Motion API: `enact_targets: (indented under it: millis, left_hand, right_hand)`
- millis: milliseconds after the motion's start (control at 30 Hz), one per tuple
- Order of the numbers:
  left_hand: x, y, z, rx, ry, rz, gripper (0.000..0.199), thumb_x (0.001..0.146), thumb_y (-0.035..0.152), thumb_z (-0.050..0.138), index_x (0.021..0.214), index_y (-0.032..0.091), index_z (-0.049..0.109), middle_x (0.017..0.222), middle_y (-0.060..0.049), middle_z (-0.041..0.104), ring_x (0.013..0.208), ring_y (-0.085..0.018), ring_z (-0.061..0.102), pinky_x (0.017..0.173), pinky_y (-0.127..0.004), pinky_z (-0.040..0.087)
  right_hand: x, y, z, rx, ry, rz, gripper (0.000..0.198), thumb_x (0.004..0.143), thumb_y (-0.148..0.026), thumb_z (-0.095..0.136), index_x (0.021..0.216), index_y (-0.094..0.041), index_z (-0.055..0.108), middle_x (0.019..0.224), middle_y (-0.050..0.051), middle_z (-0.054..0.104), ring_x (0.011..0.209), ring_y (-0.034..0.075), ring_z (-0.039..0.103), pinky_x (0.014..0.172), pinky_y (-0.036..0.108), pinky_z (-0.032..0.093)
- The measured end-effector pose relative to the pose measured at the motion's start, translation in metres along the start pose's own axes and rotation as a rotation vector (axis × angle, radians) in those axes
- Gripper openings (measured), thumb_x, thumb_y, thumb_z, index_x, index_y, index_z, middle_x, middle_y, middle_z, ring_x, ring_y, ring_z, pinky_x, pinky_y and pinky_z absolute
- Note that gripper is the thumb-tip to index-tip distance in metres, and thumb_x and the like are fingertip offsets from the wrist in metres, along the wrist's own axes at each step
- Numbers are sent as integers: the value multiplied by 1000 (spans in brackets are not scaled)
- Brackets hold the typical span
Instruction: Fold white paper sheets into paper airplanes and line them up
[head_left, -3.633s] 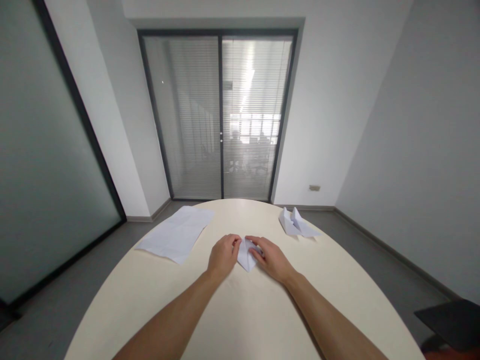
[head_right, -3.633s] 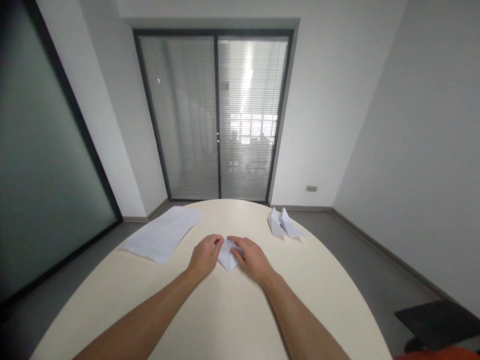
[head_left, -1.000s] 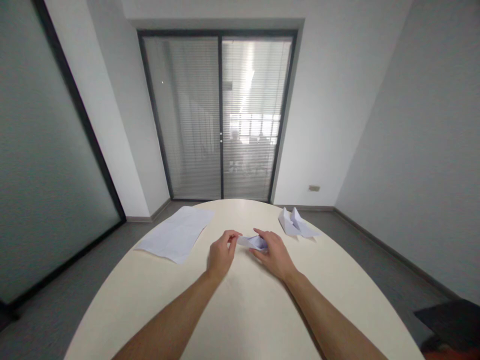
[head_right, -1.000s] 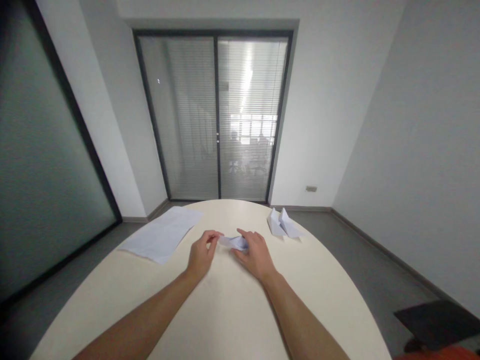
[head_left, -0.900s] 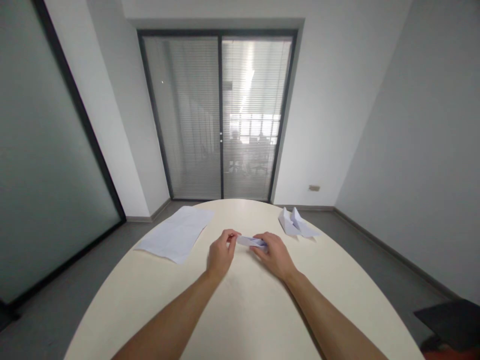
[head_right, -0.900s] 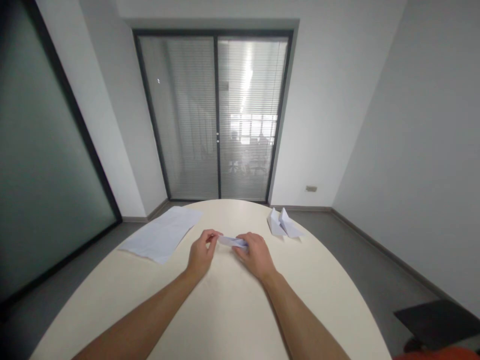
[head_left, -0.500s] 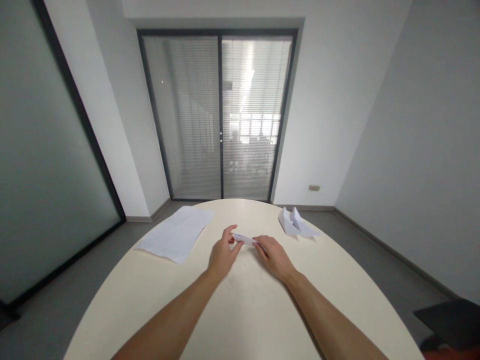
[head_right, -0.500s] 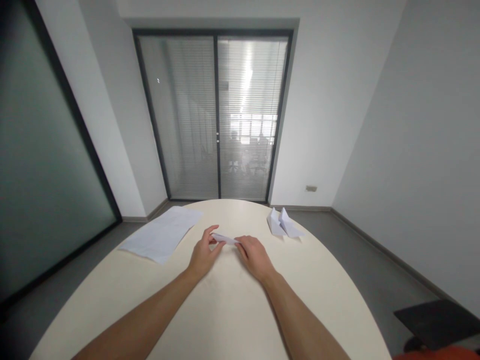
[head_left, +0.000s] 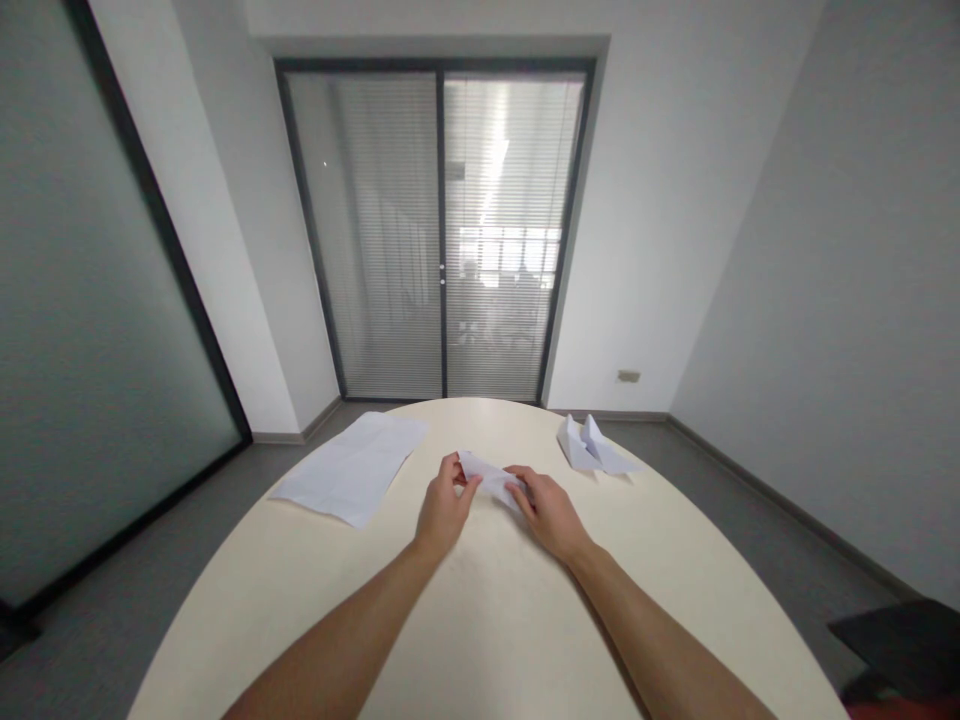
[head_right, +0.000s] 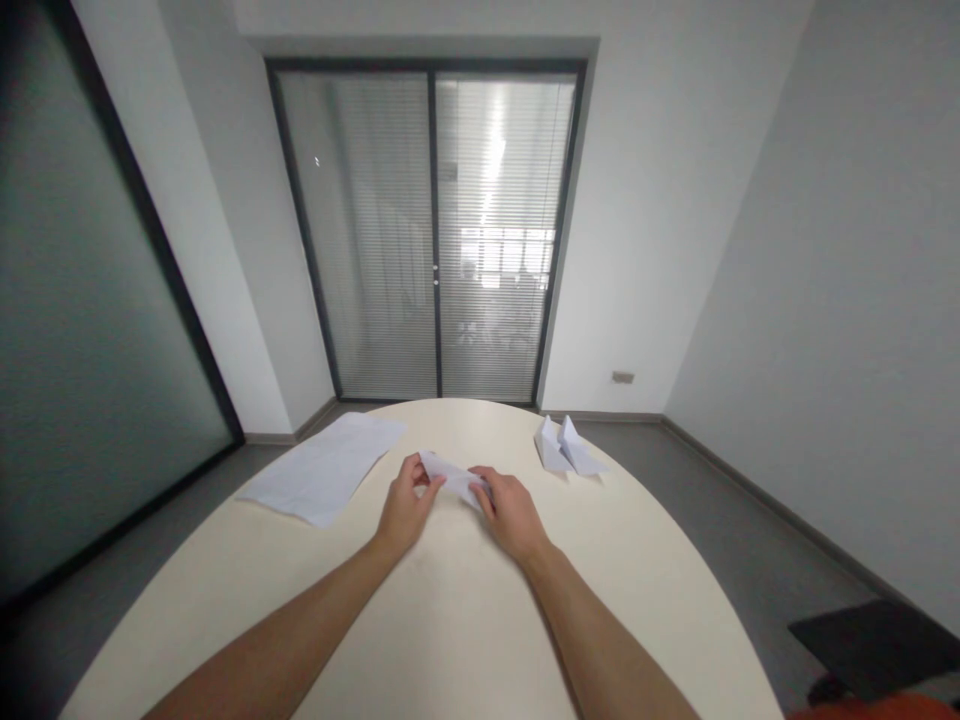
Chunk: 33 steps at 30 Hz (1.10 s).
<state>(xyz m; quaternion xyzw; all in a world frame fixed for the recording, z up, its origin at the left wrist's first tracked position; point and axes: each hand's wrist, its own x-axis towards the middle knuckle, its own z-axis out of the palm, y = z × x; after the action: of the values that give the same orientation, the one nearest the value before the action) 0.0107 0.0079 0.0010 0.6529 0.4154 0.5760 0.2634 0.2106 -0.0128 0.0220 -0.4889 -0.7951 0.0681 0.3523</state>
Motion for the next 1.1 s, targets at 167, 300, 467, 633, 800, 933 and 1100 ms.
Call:
enact_targets:
  millis: [167,300,467,633,800,933,1100]
  left_hand:
    - [1,-4,1,-17,27,-2,31,89,28,62,117,21,51,102,-6,73,88,-18,68,83,-31,51]
    - [3,-9,0,-37,68,-18,33,91,29,60,121,21,50,108,-9,72,93,-19,68,86,-33,51]
    - [4,-16,0,-32,131,-40,40,92,32,58,128,21,45,108,-9,70,94,-18,68,87,-34,52]
    - [4,-19,2,-74,99,-61,51,93,30,56,138,23,34,114,-9,65,95,-16,67,87,-32,53]
    - [4,-19,2,-49,91,-62,45,95,29,52,137,22,38,115,-10,64,97,-17,66,88,-33,54]
    - [5,-21,1,-44,101,-84,55,94,27,54,144,23,32,124,-12,61,96,-17,66,87,-34,55]
    - [3,-31,5,8,55,-127,61,88,19,58,144,24,34,141,-16,49,113,-22,61,88,-37,55]
  right_hand:
    - [-1,4,2,5,18,44,35,99,-40,45,129,-25,53,95,4,71,86,21,64,77,32,47]
    - [-2,10,5,57,21,35,38,97,-38,49,133,-27,47,93,2,69,82,19,63,74,29,47]
    - [-2,15,6,100,41,9,39,95,-33,51,133,-27,46,99,3,69,88,19,63,79,30,48]
    - [-3,12,5,133,37,-9,37,95,-32,52,131,-26,48,101,4,68,93,18,64,84,32,48]
    - [-4,10,4,130,-29,21,39,92,-31,56,130,-25,50,104,5,68,94,19,64,86,33,48]
    - [-5,12,5,99,-59,68,43,92,-31,53,133,-25,45,106,5,68,92,20,64,82,32,47]
    - [-6,11,4,30,-70,91,30,96,-30,43,125,-24,47,96,4,69,80,19,63,72,29,44]
